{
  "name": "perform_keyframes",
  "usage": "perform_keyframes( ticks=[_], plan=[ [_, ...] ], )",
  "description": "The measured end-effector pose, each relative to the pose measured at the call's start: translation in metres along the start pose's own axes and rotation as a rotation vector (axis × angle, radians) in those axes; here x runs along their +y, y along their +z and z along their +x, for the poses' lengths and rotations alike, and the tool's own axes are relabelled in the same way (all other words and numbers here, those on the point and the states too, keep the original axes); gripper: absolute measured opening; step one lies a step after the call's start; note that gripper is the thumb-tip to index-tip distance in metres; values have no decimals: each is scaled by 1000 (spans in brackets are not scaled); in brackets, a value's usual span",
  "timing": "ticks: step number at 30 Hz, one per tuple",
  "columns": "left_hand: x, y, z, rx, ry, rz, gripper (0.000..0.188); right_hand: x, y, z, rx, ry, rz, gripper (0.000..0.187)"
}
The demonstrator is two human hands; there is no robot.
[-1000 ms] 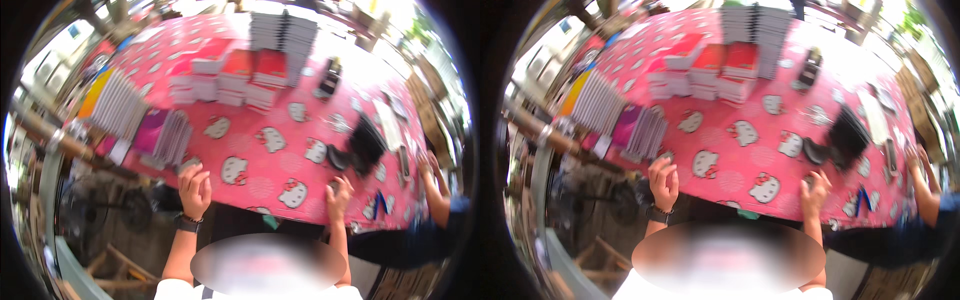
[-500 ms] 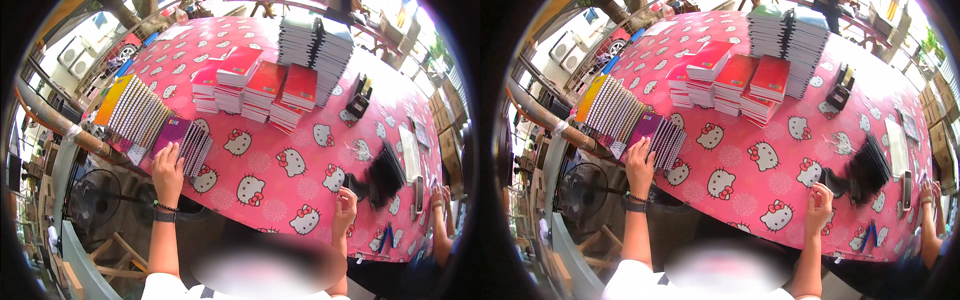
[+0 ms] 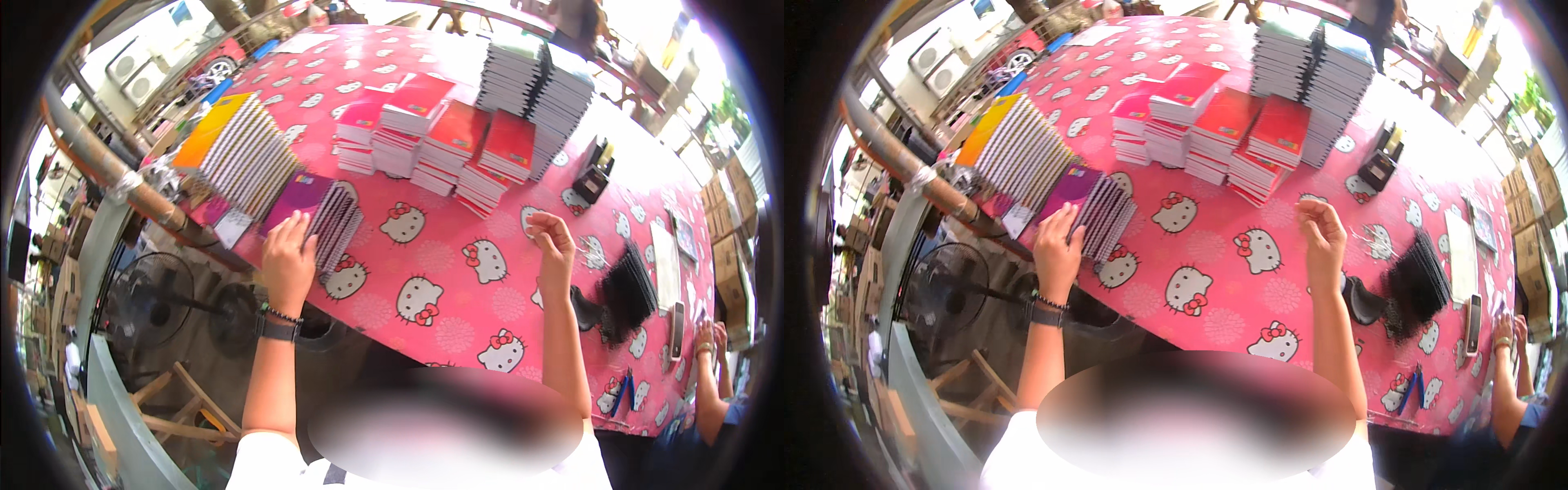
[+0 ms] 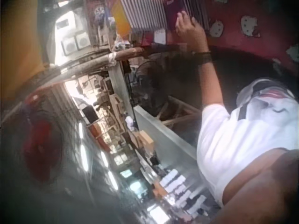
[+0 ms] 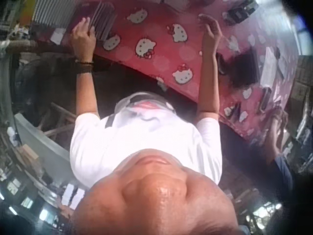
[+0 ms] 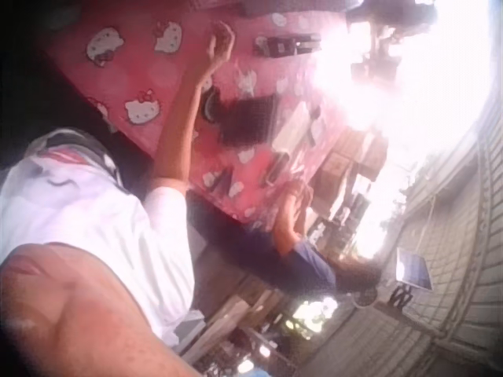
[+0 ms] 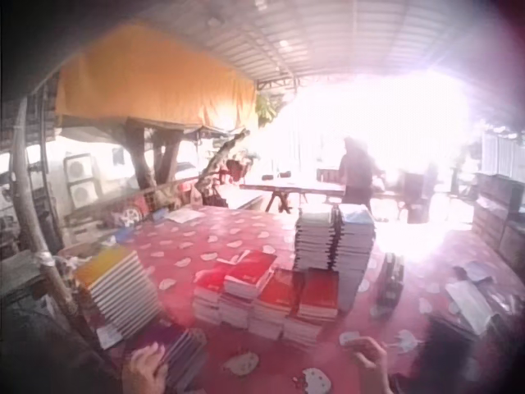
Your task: The person assembles notebooks by aligning paper stacks with covers and inserting plastic spiral bindings through the pre-punched holes by hand.
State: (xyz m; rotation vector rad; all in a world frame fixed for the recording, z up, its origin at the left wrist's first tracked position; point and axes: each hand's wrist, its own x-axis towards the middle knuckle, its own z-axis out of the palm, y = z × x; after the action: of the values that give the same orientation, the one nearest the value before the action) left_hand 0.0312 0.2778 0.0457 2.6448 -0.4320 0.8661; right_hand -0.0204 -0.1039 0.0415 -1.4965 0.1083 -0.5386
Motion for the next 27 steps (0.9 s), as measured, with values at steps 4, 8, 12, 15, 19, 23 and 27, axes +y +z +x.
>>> perform_keyframes(
  ticks=[4, 8, 12, 15, 19, 23, 27],
  plan=[
    [-8, -18, 13, -47, -51, -124, 31, 17, 7, -30, -140, 75, -11, 19],
    [-22, -29, 17, -75, -61, -170, 35, 33, 19, -76, -230, 215, 87, 18],
    [7, -74, 28, 21, 65, -28, 36, 30, 22, -94, -238, 196, 101, 17],
    [50, -84, 21, 103, 86, -405, 35, -9, 34, -96, -267, 224, 77, 21],
    [104, -54, -28, -150, -340, -1188, 40, -40, 68, -103, -314, 170, 427, 27],
    [139, 7, -93, -311, -663, -1747, 54, -37, 60, -119, -252, 247, 338, 24],
    [166, 29, -118, -468, -385, -1455, 63, -32, 35, -134, -225, 386, -161, 24]
  ],
)
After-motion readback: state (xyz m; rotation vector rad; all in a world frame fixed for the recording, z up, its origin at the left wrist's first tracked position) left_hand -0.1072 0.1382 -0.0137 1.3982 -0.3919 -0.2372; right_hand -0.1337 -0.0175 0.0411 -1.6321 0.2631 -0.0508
